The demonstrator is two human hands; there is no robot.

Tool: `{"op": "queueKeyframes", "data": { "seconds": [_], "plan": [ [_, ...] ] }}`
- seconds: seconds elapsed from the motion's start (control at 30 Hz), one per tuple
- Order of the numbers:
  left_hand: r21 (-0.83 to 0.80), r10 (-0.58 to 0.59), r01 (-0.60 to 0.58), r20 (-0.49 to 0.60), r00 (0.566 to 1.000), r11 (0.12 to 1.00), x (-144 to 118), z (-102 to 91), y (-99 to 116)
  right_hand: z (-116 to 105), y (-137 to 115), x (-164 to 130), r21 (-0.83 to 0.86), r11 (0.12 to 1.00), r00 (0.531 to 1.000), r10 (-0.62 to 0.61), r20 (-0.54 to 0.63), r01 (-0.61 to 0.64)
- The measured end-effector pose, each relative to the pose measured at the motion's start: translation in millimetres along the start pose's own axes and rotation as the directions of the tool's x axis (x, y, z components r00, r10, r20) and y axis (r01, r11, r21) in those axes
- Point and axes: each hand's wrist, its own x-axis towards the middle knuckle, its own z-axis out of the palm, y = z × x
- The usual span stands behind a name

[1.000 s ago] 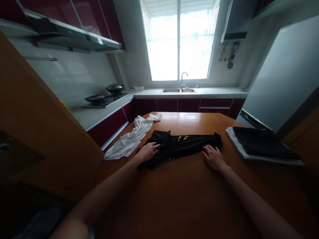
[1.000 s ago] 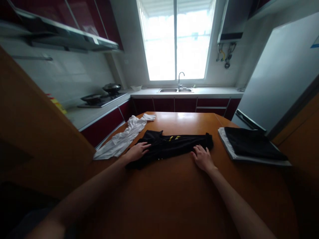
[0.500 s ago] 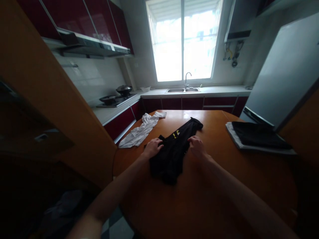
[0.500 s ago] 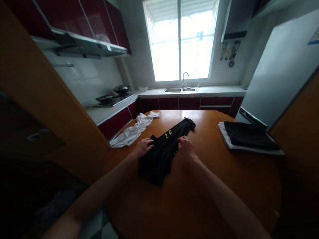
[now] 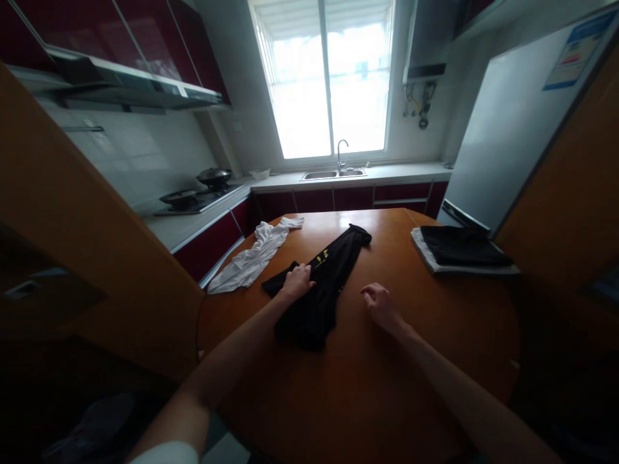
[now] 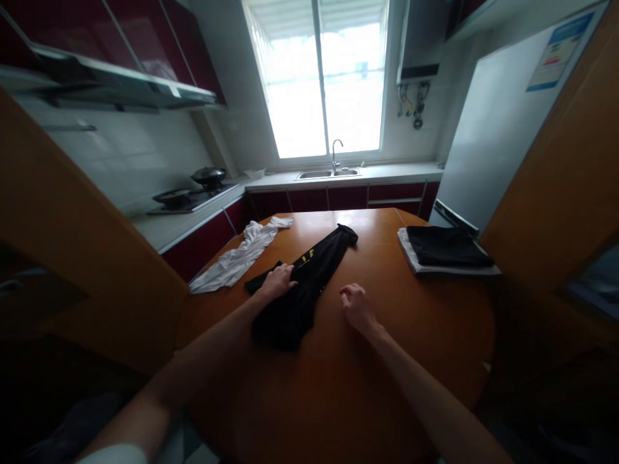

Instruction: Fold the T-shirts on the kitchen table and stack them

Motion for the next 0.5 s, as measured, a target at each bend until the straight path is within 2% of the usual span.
{"op": "queueKeyframes", "data": {
  "seconds": [0.17,0.27,0.37,0.43,0.5],
  "plan": [
    [-0.116,0.076,-0.066,0.085,0.993,0.991,17.1,-12.2,16.2,7.9,-17.3,-20.1,-0.011,1.000,0.996,0.018,0.090,-0.017],
    [-0.200,0.101,-0.089,0.054,0.993,0.976,36.6,-38.5,15.3,10.8,-27.6,-32.6,-0.012,1.000,0.985,-0.012,0.170,0.015],
    [-0.280,0.038,-0.043,-0.024,0.999,0.959,56.6,-87.9,-14.2,10.2,-32.7,-40.5,0.008,1.000,0.977,-0.028,0.210,0.027],
    [-0.342,-0.045,0.008,-0.101,0.994,0.940,65.1,-126.2,-48.5,10.7,-35.0,-42.8,0.017,0.999,0.974,-0.037,0.224,0.034],
    [-0.443,-0.178,0.074,-0.199,0.964,0.893,65.7,-158.2,-87.2,15.1,-38.9,-43.9,0.024,0.998,0.971,-0.067,0.230,0.063]
  ]
}}
